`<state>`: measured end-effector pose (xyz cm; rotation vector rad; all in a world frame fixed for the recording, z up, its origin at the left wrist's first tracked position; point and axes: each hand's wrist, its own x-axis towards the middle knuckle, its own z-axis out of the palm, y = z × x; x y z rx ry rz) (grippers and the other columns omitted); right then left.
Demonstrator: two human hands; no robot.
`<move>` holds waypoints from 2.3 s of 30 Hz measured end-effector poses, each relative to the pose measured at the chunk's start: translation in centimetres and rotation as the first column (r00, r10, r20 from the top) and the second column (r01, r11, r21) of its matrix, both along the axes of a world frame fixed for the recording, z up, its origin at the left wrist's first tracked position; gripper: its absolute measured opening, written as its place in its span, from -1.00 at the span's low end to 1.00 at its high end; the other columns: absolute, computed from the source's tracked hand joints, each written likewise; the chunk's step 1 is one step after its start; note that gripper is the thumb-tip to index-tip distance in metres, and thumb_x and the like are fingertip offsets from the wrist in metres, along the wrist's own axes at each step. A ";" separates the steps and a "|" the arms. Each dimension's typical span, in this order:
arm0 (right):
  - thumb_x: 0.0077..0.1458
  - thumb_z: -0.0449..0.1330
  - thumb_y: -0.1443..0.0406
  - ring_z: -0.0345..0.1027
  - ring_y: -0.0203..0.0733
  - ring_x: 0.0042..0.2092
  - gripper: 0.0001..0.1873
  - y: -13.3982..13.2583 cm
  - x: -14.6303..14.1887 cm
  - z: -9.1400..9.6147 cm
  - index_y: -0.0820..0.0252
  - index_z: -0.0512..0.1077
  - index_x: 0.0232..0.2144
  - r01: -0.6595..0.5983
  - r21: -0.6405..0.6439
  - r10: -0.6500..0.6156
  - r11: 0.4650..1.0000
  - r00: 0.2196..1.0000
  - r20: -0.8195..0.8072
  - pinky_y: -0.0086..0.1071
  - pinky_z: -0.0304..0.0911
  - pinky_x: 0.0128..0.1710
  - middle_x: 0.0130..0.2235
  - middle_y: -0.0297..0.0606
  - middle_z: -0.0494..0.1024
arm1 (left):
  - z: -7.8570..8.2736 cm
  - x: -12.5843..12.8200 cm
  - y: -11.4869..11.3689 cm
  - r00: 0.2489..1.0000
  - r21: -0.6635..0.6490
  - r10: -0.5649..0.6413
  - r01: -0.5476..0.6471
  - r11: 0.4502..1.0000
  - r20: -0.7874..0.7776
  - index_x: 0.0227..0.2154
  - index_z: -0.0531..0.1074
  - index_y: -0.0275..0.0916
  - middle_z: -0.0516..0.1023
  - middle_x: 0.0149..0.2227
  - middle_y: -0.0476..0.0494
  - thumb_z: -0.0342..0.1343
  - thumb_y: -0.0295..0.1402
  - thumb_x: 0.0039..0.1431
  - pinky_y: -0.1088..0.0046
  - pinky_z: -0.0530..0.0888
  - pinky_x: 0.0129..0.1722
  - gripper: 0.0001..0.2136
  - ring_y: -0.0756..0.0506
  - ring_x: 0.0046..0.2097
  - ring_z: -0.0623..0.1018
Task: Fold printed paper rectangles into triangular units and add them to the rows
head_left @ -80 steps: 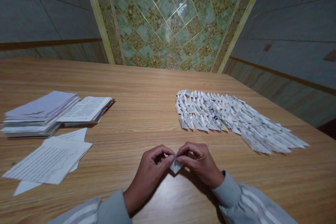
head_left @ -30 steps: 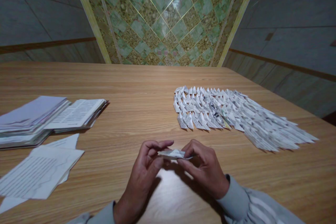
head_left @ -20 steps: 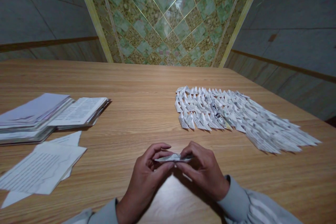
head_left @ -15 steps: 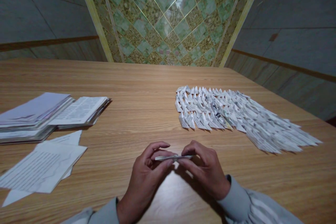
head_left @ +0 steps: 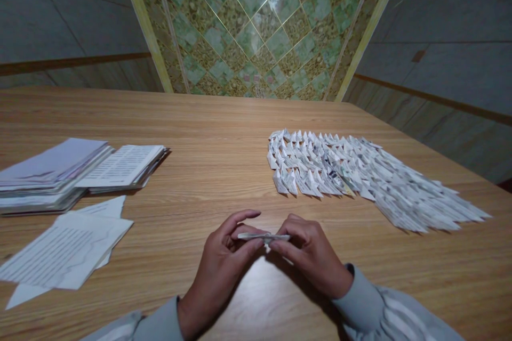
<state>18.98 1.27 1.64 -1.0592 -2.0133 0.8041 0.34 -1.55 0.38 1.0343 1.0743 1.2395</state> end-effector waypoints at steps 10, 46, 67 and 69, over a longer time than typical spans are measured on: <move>0.07 0.27 0.16 0.24 -0.30 -0.45 -0.71 0.1 -0.2 -0.5 0.25 0.51 -0.55 -0.010 -0.313 -0.031 0.950 0.992 -0.125 -0.44 0.07 -0.44 -0.54 -0.35 0.43 | 0.0 0.0 0.9 1.000 -0.091 0.006 -0.004 0.996 0.016 -0.15 0.49 -0.28 0.57 -0.49 0.01 0.40 -0.38 -0.14 0.55 0.41 -0.45 -0.59 0.00 -0.45 0.50; 0.15 0.19 -0.08 0.20 -0.36 -0.54 -0.45 0.6 0.1 -0.1 0.29 0.53 -0.54 -0.112 -0.388 0.013 0.915 0.968 -0.250 -0.47 0.10 -0.51 -0.55 -0.27 0.55 | -0.7 -0.6 1.6 0.995 -0.086 0.019 -0.010 0.996 0.099 -0.46 0.56 -0.33 0.55 -0.54 -0.06 0.37 -0.05 -0.03 0.56 0.37 -0.46 -0.63 0.01 -0.48 0.44; 0.01 0.23 -0.13 0.25 -0.33 -0.51 -0.44 -0.4 3.1 0.7 0.29 0.54 -0.52 0.032 -0.391 -0.123 0.920 0.970 -0.210 -0.46 0.18 -0.49 -0.55 -0.30 0.48 | -0.3 -0.5 1.0 0.990 -0.051 -0.119 0.123 0.991 0.077 -0.41 0.58 -0.35 0.56 -0.51 -0.14 0.28 -0.06 0.10 0.47 0.42 -0.45 -0.63 -0.04 -0.48 0.47; -0.01 0.26 -0.08 0.22 -0.33 -0.53 -0.50 -0.8 4.8 0.8 0.28 0.53 -0.53 0.141 -0.365 -0.212 0.920 0.964 -0.161 -0.46 0.14 -0.51 -0.57 -0.34 0.44 | -0.4 -0.4 1.0 0.988 -0.048 -0.144 0.147 0.988 0.058 -0.23 0.59 -0.35 0.60 -0.45 -0.18 0.26 -0.06 0.13 0.45 0.43 -0.44 -0.61 -0.06 -0.46 0.50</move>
